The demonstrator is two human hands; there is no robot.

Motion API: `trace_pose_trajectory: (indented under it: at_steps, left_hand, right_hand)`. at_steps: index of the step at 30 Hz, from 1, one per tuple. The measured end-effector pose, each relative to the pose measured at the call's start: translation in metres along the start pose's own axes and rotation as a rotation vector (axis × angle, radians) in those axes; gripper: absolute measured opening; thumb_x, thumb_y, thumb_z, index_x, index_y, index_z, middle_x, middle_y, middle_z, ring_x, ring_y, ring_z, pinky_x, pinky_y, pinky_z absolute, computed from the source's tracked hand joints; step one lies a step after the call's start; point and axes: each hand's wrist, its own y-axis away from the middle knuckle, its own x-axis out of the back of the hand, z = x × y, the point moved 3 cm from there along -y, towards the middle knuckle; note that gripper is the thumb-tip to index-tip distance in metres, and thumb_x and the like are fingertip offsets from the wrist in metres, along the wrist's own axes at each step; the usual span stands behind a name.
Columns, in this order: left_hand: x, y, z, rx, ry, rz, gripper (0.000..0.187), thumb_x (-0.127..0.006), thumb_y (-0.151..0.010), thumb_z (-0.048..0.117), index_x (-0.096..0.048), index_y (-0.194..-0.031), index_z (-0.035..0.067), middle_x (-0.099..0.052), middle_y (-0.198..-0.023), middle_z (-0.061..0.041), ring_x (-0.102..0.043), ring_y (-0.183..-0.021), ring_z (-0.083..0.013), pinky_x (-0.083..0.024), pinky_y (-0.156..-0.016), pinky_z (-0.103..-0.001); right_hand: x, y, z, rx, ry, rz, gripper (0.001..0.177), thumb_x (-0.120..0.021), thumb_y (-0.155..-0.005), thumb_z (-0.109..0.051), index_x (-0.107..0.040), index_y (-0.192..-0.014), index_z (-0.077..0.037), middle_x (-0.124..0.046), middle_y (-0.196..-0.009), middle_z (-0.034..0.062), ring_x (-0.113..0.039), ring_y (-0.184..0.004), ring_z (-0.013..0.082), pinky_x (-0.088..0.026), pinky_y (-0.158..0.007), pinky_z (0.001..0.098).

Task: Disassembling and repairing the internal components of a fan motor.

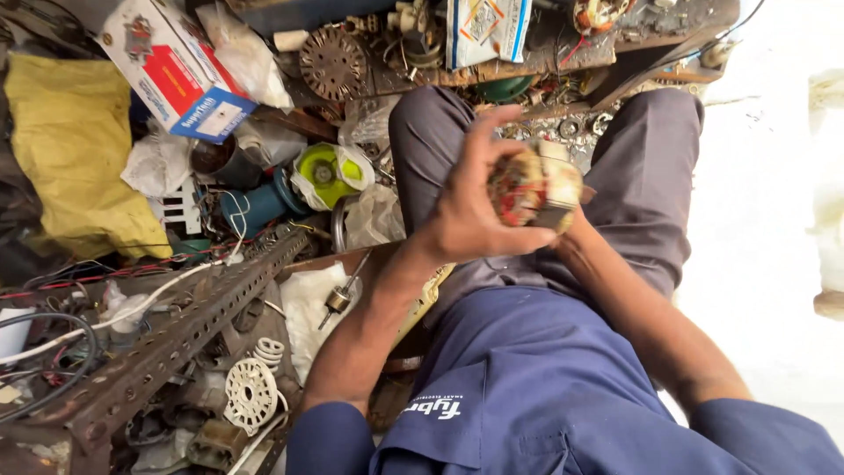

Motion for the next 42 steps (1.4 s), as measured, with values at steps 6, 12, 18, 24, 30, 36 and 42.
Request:
trace_pose_trajectory:
  at_steps: [6, 12, 18, 24, 30, 36, 42]
  left_hand:
    - [0.001, 0.005, -0.013, 0.073, -0.370, -0.138, 0.120, -0.094, -0.063, 0.024, -0.023, -0.158, 0.013, -0.064, -0.124, -0.016, -0.070, -0.114, -0.0304, -0.057, -0.102, -0.039]
    - [0.055, 0.054, -0.007, 0.272, -0.464, -0.372, 0.123, -0.095, -0.057, 0.026, -0.023, -0.156, 0.012, -0.062, -0.122, -0.019, -0.067, -0.114, -0.0301, -0.054, -0.101, -0.040]
    - [0.068, 0.070, 0.007, 0.414, -0.029, -0.266, 0.124, -0.094, -0.059, 0.018, -0.024, -0.161, 0.009, -0.057, -0.138, -0.017, -0.057, -0.131, -0.0279, -0.050, -0.108, -0.043]
    - [0.083, 0.037, 0.023, 0.197, 0.530, 0.022, 0.126, -0.095, -0.065, 0.005, -0.017, -0.163, 0.010, -0.056, -0.140, -0.016, -0.061, -0.130, -0.0242, -0.054, -0.115, -0.038]
    - [0.073, -0.032, 0.014, -0.361, -0.375, 0.140, 0.105, -0.099, -0.066, 0.005, -0.031, -0.146, 0.010, -0.034, -0.146, -0.024, -0.061, -0.122, -0.0290, -0.062, -0.105, -0.041]
    - [0.036, -0.032, -0.016, -0.481, -0.920, -0.330, 0.107, -0.082, -0.062, 0.003, -0.029, -0.155, -0.001, -0.054, -0.141, -0.020, -0.055, -0.131, -0.0391, -0.046, -0.117, -0.048]
    - [0.030, -0.022, -0.023, -0.467, -1.078, -0.384, 0.074, -0.065, -0.092, 0.006, -0.030, -0.158, 0.000, -0.056, -0.135, -0.017, -0.055, -0.130, -0.0379, -0.043, -0.118, -0.049]
  right_hand:
    - [0.023, -0.016, 0.014, -0.066, -0.150, -0.149, 0.061, -0.051, -0.109, -0.059, -0.063, -0.130, -0.003, -0.068, -0.121, 0.0179, -0.069, -0.107, 0.0327, -0.059, -0.095, 0.0466]
    - [-0.046, 0.002, 0.006, -0.033, -0.072, -0.245, 0.082, -0.052, -0.092, -0.073, -0.062, -0.134, -0.003, -0.069, -0.128, 0.0167, -0.067, -0.118, 0.0299, -0.058, -0.103, 0.0477]
    - [-0.035, -0.010, 0.014, -0.021, 0.058, -0.138, 0.064, -0.059, -0.098, -0.057, -0.061, -0.134, -0.004, -0.069, -0.128, 0.0163, -0.066, -0.120, 0.0305, -0.054, -0.106, 0.0474]
    - [-0.060, -0.018, -0.021, -0.020, 0.074, -0.125, 0.064, -0.058, -0.100, -0.057, -0.063, -0.130, -0.001, -0.070, -0.124, 0.0181, -0.069, -0.115, 0.0314, -0.056, -0.102, 0.0520]
    - [-0.077, -0.024, -0.026, -0.039, 0.032, -0.101, 0.071, -0.057, -0.096, -0.062, -0.059, -0.137, -0.005, -0.066, -0.134, 0.0142, -0.067, -0.123, 0.0289, -0.054, -0.111, 0.0518]
    - [-0.058, -0.025, -0.031, -0.009, -0.039, -0.065, 0.092, -0.054, -0.086, -0.080, -0.056, -0.142, -0.007, -0.062, -0.137, 0.0138, -0.063, -0.125, 0.0303, -0.052, -0.108, 0.0561]
    - [-0.053, -0.027, -0.025, -0.079, -0.056, -0.134, 0.103, -0.055, -0.081, -0.086, -0.056, -0.142, -0.003, -0.062, -0.139, 0.0155, -0.062, -0.130, 0.0314, -0.050, -0.112, 0.0537]
